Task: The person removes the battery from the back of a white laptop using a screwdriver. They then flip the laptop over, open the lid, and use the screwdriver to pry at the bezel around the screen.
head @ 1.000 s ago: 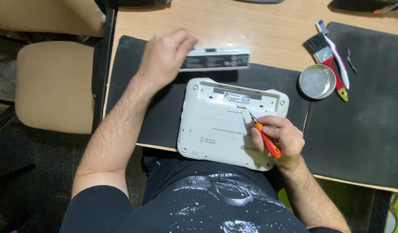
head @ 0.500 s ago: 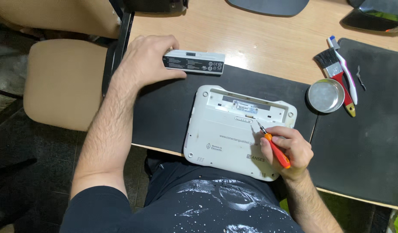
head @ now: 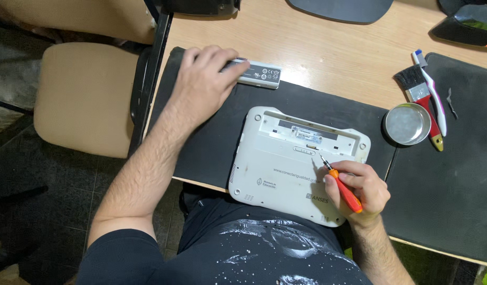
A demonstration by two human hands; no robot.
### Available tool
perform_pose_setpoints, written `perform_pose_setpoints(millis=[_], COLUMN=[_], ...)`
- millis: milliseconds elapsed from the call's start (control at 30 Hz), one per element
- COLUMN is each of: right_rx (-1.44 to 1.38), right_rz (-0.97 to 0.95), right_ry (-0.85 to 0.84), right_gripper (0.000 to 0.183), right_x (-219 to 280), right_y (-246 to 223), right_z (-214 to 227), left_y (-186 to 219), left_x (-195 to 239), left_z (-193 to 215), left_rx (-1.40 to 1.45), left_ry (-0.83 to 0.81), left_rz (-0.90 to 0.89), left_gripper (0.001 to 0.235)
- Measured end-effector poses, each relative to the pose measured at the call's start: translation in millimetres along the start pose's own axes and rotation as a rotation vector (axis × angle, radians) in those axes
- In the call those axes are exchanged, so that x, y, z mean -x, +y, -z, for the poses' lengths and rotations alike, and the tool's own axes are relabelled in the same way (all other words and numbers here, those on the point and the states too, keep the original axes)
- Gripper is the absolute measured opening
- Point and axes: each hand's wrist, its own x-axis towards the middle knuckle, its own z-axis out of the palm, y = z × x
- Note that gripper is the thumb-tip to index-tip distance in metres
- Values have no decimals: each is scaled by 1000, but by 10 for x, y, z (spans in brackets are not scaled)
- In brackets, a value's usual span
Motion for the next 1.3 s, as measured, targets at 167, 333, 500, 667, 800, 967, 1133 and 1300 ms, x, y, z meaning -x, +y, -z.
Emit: perform_pose_setpoints(millis=[167,333,500,667,800,967,1133,1300], right_rx=[-3,-5,-10,-6,-5,-7,-8,-5], right_rz=[13,2,-7,-17,-23,-6,-8,34], right_ry=[-2,-4,-4,-7,-11,-19,-18,-15], right_gripper=[33,34,33,33,33,32,33,33], right_x=[-20,-1,-14,-3,-9,-23,-17,-27], right_y=[-3,-5,-5,4,-7,6,22,46], right_z=[-7,-7,-5,-14,-7,2,-1,-11], left_y=[-57,-79,140,101,-10,-159,-225,-268], left_x=[-43,-70,7,-5,-41,-47,-74,-111], left_z=[-99,-325,-345,-335,-322,-253,-210,-198], left_rx=[-67,-187,-168,-86,-47,4,54,69], left_ry=[87,161,189,76,36,82,86,139], left_rz=[-5,90,173,226,238,189,169,111], left_gripper=[42,51,39,66,72,68,64,65])
